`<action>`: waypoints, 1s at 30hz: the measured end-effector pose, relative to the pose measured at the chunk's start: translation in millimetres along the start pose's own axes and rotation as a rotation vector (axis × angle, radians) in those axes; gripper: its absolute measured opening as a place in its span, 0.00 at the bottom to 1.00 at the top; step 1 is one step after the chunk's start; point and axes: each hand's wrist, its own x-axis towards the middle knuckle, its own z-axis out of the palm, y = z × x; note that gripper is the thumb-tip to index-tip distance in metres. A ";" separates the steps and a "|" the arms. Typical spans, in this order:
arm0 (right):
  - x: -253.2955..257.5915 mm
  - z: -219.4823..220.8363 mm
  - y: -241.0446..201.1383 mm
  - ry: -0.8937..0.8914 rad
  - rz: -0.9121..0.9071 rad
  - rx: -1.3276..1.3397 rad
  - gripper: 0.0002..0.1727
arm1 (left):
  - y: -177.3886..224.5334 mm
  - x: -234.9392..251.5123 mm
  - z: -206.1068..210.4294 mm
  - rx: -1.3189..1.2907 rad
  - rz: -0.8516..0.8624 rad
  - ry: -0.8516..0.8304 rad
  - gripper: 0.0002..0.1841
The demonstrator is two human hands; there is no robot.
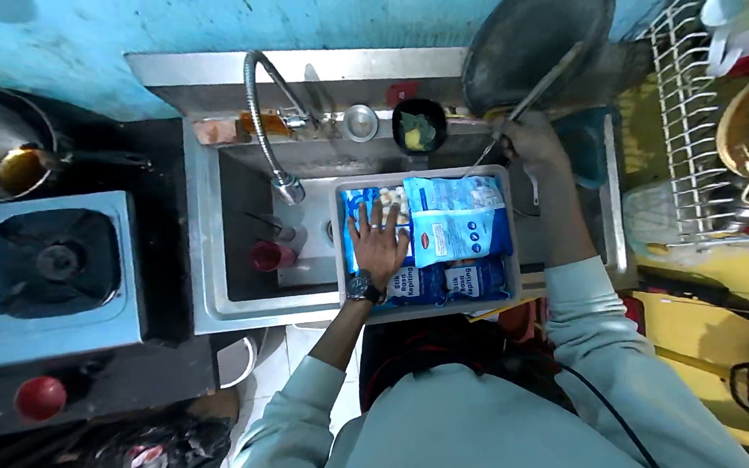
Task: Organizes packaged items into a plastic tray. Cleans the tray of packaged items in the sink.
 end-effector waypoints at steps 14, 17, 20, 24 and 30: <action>-63.2 -29.2 13.4 0.100 -0.067 0.169 0.20 | -28.8 -25.7 -17.1 -0.355 0.109 0.049 0.28; -88.6 -38.2 27.3 0.142 -0.037 0.234 0.22 | -47.2 -42.6 -37.3 -0.499 0.036 0.053 0.25; -123.8 -43.4 69.8 0.256 -0.009 0.326 0.23 | -79.8 -68.4 -56.0 -0.614 -0.072 0.176 0.22; -188.3 -7.3 154.5 0.624 0.157 0.569 0.20 | -120.6 -93.5 -72.5 -0.558 -0.356 0.298 0.11; -310.9 111.5 227.3 0.775 0.452 0.532 0.20 | -175.3 -103.0 -65.0 -0.542 -0.298 -0.166 0.36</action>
